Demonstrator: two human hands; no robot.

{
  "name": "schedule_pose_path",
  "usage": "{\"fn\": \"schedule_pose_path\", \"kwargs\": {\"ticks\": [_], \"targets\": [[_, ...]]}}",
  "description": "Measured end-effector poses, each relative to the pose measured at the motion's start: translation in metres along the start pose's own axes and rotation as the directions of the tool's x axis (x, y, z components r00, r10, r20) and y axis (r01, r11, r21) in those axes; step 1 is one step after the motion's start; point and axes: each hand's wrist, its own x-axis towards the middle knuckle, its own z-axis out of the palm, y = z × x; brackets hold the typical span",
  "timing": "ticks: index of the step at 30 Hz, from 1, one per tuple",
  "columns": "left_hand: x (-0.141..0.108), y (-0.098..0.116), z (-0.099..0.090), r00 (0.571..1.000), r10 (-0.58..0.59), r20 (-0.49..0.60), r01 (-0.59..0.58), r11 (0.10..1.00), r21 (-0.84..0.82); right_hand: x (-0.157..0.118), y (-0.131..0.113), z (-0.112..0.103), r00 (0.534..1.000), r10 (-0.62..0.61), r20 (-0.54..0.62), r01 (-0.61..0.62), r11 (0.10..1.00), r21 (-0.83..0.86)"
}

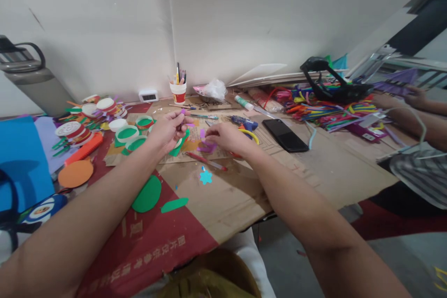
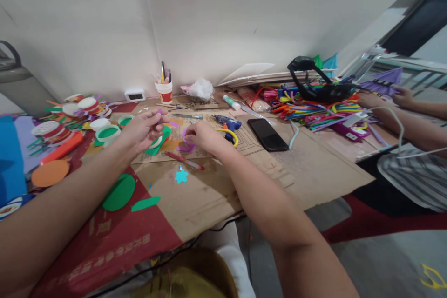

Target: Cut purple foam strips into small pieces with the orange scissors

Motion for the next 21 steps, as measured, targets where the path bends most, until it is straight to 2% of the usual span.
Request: {"fn": "schedule_pose_path", "kwargs": {"ticks": [2,4,8,13,18,21], "targets": [[0.001,-0.002,-0.001,1.0,0.007,0.019,-0.007,1.0,0.003,0.001,0.001,0.003,1.0,0.019,-0.018,-0.021,0.995,-0.1],[0.001,-0.003,-0.001,0.999,0.011,0.037,-0.011,1.0,0.001,0.003,0.001,0.007,0.999,0.052,0.012,-0.049,0.984,-0.169],[0.0,-0.005,0.001,0.999,0.008,0.049,-0.008,1.0,0.011,0.007,0.001,0.016,0.993,0.114,0.031,-0.104,0.968,-0.229],[0.002,-0.009,0.0,0.997,-0.006,0.072,0.004,1.0,0.022,0.009,0.004,0.018,0.982,0.187,0.023,-0.179,0.963,-0.204],[0.002,-0.011,0.0,0.997,-0.001,0.077,-0.003,0.999,0.051,0.006,0.0,0.013,0.974,0.211,0.078,-0.194,0.964,-0.179],[-0.001,-0.01,0.002,0.997,-0.017,0.078,0.011,0.997,0.074,0.005,0.0,0.005,0.979,0.196,0.054,-0.193,0.98,-0.052]]}}
